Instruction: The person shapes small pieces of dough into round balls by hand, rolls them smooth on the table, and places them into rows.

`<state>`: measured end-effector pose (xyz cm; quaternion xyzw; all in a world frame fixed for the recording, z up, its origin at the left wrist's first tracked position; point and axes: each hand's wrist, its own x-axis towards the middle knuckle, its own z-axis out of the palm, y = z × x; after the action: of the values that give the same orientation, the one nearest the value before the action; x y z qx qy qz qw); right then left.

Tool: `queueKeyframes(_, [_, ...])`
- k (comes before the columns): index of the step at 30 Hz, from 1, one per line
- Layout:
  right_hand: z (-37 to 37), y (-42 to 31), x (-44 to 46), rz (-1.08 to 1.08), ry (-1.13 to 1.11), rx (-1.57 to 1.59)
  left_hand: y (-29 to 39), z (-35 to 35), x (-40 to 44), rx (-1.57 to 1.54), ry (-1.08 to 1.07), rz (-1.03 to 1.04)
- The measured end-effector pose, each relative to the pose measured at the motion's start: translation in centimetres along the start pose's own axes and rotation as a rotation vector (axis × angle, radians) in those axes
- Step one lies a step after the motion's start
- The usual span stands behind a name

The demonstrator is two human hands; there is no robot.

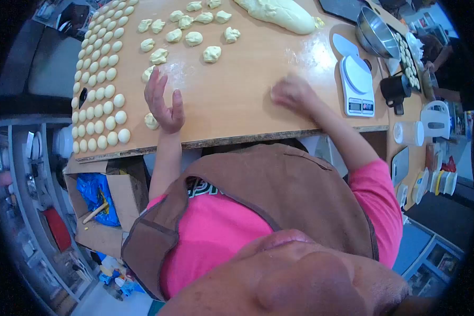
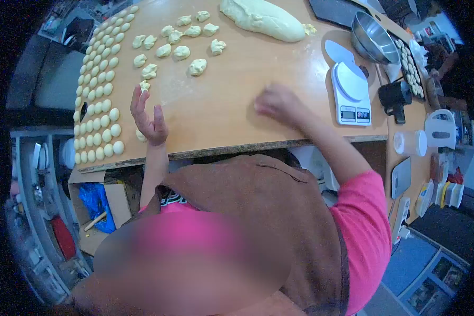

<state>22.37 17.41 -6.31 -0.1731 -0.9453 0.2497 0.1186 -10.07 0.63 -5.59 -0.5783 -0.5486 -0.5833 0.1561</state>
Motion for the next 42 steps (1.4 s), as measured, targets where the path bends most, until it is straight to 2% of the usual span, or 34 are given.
queueKeyframes(3, [0.0,-2.0,6.4,0.12,0.077,-0.095,0.3,0.2,0.3,-0.002,-0.034,0.024])
queueKeyframes(5, [2.2,-4.5,8.1,0.003,0.145,-0.068,0.7,0.3,0.2,0.022,-0.045,0.036])
queueKeyframes(7, [2.5,-7.3,4.4,-0.178,-0.001,-0.071,0.6,0.0,0.0,0.014,-0.003,-0.005])
queueKeyframes(9, [2.4,-5.3,0.3,-0.28,-0.054,-0.004,0.4,-0.2,-0.1,-0.006,0.015,0.004])
queueKeyframes(11, [1.0,-2.3,-1.8,0.315,-0.131,0.852,0.4,-0.1,-0.3,-0.032,0.013,-0.003])
queueKeyframes(12, [0.6,-0.2,-0.5,-0.204,0.102,0.128,0.5,0.0,-0.1,-0.022,-0.012,-0.009])
queueKeyframes(13, [-0.1,0.3,1.0,-0.203,0.119,-0.129,0.6,0.1,0.0,-0.014,-0.036,-0.011])
queueKeyframes(14, [1.2,0.7,3.3,0.155,0.043,0.272,0.6,0.2,0.0,-0.02,-0.043,-0.014])
queueKeyframes(15, [2.1,-1.0,5.1,0.158,0.039,0.268,0.5,0.2,0.0,-0.004,-0.063,-0.006])
queueKeyframes(17, [2.9,-4.8,7.4,-0.033,0.074,0.017,0.6,0.6,0.1,0.019,-0.063,0.004])
queueKeyframes(19, [3.0,-6.8,3.7,-0.205,-0.027,0.097,0.4,0.3,-0.1,0.017,-0.045,-0.008])
queueKeyframes(20, [2.9,-5.6,1.8,-0.345,-0.018,0.043,0.2,0.1,0.1,0.024,-0.037,-0.007])
queueKeyframes(21, [2.4,-3.3,0.6,-0.35,-0.025,0.041,0.1,0.0,0.1,0.008,-0.011,-0.021])
queueKeyframes(23, [1.7,1.3,-0.5,-0.201,-0.023,0.163,0.0,0.0,-0.1,-0.014,0.001,-0.044])
queueKeyframes(24, [1.6,1.0,0.9,-0.185,-0.023,0.172,-0.1,0.1,0.0,0.004,-0.023,-0.048])
queueKeyframes(26, [0.9,-1.3,5.8,0.025,0.128,0.066,0.1,0.3,0.0,0.02,-0.045,-0.046])
queueKeyframes(27, [1.2,-2.6,6.2,0.02,0.126,0.059,0.2,0.5,0.0,0.015,-0.052,-0.043])
queueKeyframes(29, [2.5,-6.4,5.3,-0.154,0.132,0.082,0.3,0.3,0.2,0.02,-0.06,-0.034])
queueKeyframes(31, [2.9,-4.2,2.0,-0.232,0.103,0.141,0.2,0.1,0.0,0.009,-0.024,-0.025])
queueKeyframes(34, [1.7,-0.5,0.5,-0.157,0.005,0.138,0.2,0.1,0.0,-0.029,0.006,-0.056])
queueKeyframes(36, [0.0,-1.0,4.3,-0.01,0.077,-0.167,0.3,0.3,0.0,-0.018,-0.029,-0.06])
queueKeyframes(37, [0.8,-2.2,5.4,-0.004,0.078,-0.17,0.4,0.5,0.0,0.004,-0.045,-0.054])
queueKeyframes(40, [2.3,-5.3,6.7,-0.1,-0.024,0.001,0.5,0.1,0.1,0.092,-0.096,-0.008])
queueKeyframes(42, [1.3,-5.2,4.6,-0.033,-0.028,0.187,0.1,0.0,0.1,0.051,-0.056,-0.045])
